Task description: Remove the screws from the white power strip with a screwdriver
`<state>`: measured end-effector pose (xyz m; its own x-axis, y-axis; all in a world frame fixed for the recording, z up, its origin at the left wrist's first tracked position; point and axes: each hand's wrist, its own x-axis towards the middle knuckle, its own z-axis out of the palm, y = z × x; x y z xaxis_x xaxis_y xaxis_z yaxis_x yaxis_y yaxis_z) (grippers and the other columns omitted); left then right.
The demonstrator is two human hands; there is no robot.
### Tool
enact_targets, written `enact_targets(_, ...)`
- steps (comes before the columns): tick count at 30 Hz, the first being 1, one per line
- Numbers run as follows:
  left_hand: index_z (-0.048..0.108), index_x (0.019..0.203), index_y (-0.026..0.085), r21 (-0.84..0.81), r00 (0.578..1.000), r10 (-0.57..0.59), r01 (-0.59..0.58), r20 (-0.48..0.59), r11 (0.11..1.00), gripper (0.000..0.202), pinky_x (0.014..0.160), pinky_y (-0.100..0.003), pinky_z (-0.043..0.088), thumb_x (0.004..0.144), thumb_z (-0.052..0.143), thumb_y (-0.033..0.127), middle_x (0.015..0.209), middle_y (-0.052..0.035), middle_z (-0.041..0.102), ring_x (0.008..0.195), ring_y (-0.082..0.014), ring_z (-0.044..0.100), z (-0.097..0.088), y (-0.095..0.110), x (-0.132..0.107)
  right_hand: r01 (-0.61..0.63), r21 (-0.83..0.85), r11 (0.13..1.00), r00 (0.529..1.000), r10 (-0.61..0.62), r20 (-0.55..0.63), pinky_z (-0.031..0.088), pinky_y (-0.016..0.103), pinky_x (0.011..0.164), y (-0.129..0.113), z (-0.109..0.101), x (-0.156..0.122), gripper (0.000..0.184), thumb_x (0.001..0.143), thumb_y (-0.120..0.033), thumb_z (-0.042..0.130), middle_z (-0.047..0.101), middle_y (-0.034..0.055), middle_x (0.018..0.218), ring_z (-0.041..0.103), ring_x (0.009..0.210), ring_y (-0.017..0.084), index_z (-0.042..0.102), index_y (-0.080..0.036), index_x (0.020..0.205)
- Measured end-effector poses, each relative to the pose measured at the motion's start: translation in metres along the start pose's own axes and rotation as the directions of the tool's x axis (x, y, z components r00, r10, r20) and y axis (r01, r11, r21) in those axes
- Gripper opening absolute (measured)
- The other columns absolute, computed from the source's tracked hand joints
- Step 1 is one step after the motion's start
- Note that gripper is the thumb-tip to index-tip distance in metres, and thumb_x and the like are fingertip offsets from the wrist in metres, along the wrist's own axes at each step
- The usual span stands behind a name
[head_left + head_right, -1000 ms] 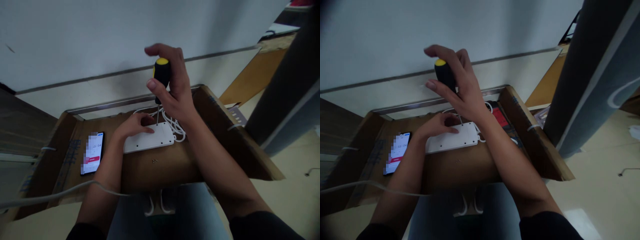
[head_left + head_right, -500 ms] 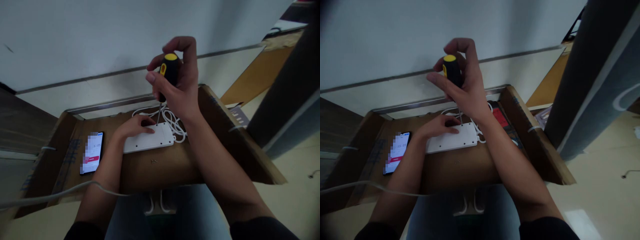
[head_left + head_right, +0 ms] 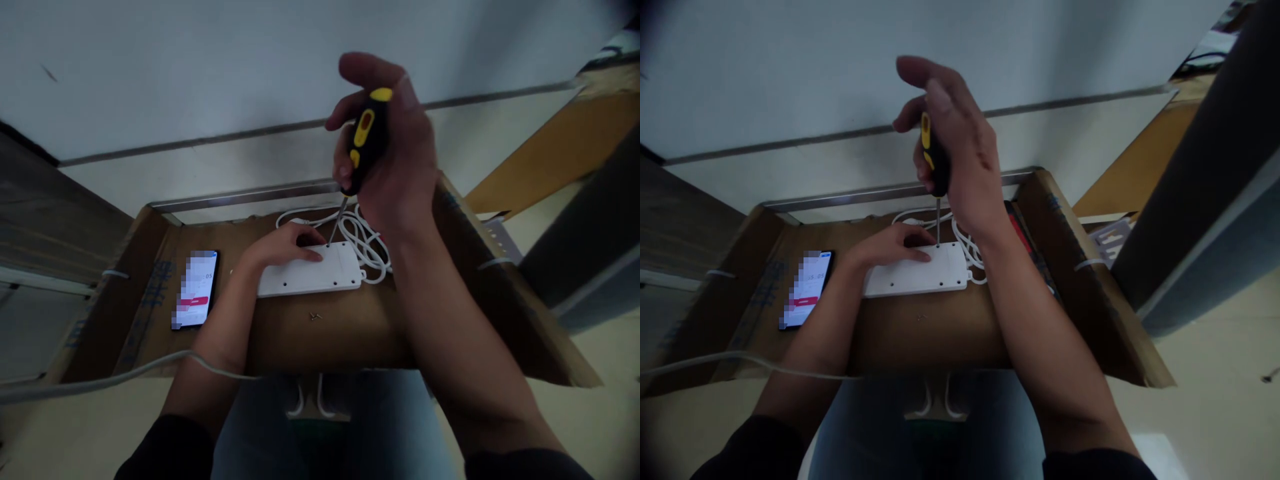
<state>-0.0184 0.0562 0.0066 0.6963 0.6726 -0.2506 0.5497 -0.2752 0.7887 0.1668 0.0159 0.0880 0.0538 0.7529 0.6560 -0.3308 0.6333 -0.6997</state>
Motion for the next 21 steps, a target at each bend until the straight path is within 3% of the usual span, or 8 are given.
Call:
enact_targets(3, 0.078, 0.117, 0.017, -0.002, 1.000, 0.027, -0.027, 0.006, 1.000, 0.041, 0.102, -0.039, 0.058, 0.081, 0.085, 0.034, 0.123, -0.0094, 0.082, 0.113, -0.0246, 0.075, 0.000, -0.002, 0.001, -0.058, -0.043, 0.997, 0.993, 0.062, 0.103, 0.044, 0.032, 0.051, 0.000, -0.004, 0.000, 0.043, 0.093, -0.063, 0.058, 0.070, -0.0009, 0.102, 0.054, 0.064, 0.014, 0.066, -0.033, 0.123)
enact_targets(6, 0.078, 0.117, 0.019, -0.020, 0.999, 0.034, -0.034, -0.005, 0.999, 0.040, 0.101, -0.038, 0.058, 0.081, 0.085, 0.035, 0.123, -0.0084, 0.082, 0.112, -0.0241, 0.075, 0.000, -0.004, 0.001, 0.036, -0.103, 0.994, 0.999, -0.040, -0.031, 0.051, 0.031, 0.059, 0.009, 0.000, -0.001, 0.031, 0.092, -0.057, 0.070, 0.068, -0.0008, 0.095, 0.064, 0.072, 0.015, 0.064, -0.030, 0.106)
enact_targets(9, 0.079, 0.116, 0.019, -0.020, 0.999, 0.038, -0.038, -0.009, 0.999, 0.040, 0.100, -0.038, 0.058, 0.080, 0.085, 0.036, 0.122, -0.0082, 0.082, 0.111, -0.0243, 0.075, 0.001, -0.005, 0.001, 0.134, -0.030, 0.991, 0.982, -0.137, -0.130, 0.043, 0.028, 0.051, 0.013, 0.003, 0.001, 0.041, 0.083, -0.050, 0.083, 0.056, -0.0042, 0.084, 0.056, 0.060, 0.011, 0.050, -0.027, 0.094)
enact_targets(12, 0.079, 0.116, 0.020, -0.012, 0.999, 0.039, -0.039, -0.002, 0.999, 0.041, 0.100, -0.037, 0.057, 0.080, 0.085, 0.037, 0.121, -0.0066, 0.083, 0.110, -0.0243, 0.075, 0.000, -0.005, 0.001, 0.036, 0.086, 0.996, 0.999, -0.034, -0.025, 0.031, 0.030, 0.044, 0.004, -0.001, 0.003, 0.036, 0.088, -0.058, 0.071, 0.055, -0.0037, 0.087, 0.041, 0.052, 0.010, 0.054, -0.028, 0.101)
enact_targets(14, 0.079, 0.117, 0.020, -0.007, 0.999, 0.040, -0.040, 0.001, 0.999, 0.042, 0.100, -0.037, 0.057, 0.080, 0.085, 0.039, 0.121, -0.0057, 0.082, 0.110, -0.0242, 0.075, 0.000, -0.005, 0.001, -0.087, 0.058, 0.995, 0.990, 0.080, 0.115, 0.041, 0.030, 0.051, -0.005, -0.005, 0.003, 0.036, 0.093, -0.056, 0.059, 0.064, 0.0002, 0.097, 0.050, 0.062, 0.011, 0.063, -0.026, 0.111)
enact_targets(16, 0.079, 0.117, 0.020, 0.002, 0.999, 0.042, -0.042, 0.000, 0.999, 0.043, 0.100, -0.036, 0.056, 0.079, 0.085, 0.040, 0.121, -0.0057, 0.082, 0.110, -0.0242, 0.074, -0.001, -0.005, 0.001, -0.144, -0.023, 0.989, 0.975, 0.146, 0.170, 0.050, 0.030, 0.064, -0.008, -0.007, 0.001, 0.033, 0.094, -0.051, 0.058, 0.068, 0.0023, 0.101, 0.058, 0.075, 0.013, 0.068, -0.024, 0.110)
enact_targets(17, 0.079, 0.117, 0.020, 0.007, 0.999, 0.043, -0.043, -0.001, 0.999, 0.043, 0.100, -0.036, 0.056, 0.079, 0.085, 0.040, 0.121, -0.0058, 0.082, 0.111, -0.0243, 0.074, -0.001, -0.005, 0.001, -0.132, -0.047, 0.990, 0.978, 0.138, 0.156, 0.052, 0.029, 0.067, -0.006, -0.006, 0.000, 0.029, 0.094, -0.050, 0.063, 0.069, 0.0017, 0.099, 0.060, 0.079, 0.013, 0.069, -0.025, 0.108)
enact_targets(21, 0.080, 0.116, 0.020, 0.002, 0.999, 0.041, -0.041, -0.005, 0.999, 0.042, 0.101, -0.036, 0.056, 0.078, 0.085, 0.039, 0.121, -0.0063, 0.082, 0.111, -0.0240, 0.074, 0.000, -0.005, 0.002, 0.094, -0.002, 0.996, 0.995, -0.094, -0.030, 0.052, 0.027, 0.062, 0.006, 0.004, -0.004, 0.033, 0.081, -0.046, 0.084, 0.062, -0.0044, 0.090, 0.065, 0.072, 0.011, 0.060, -0.028, 0.096)
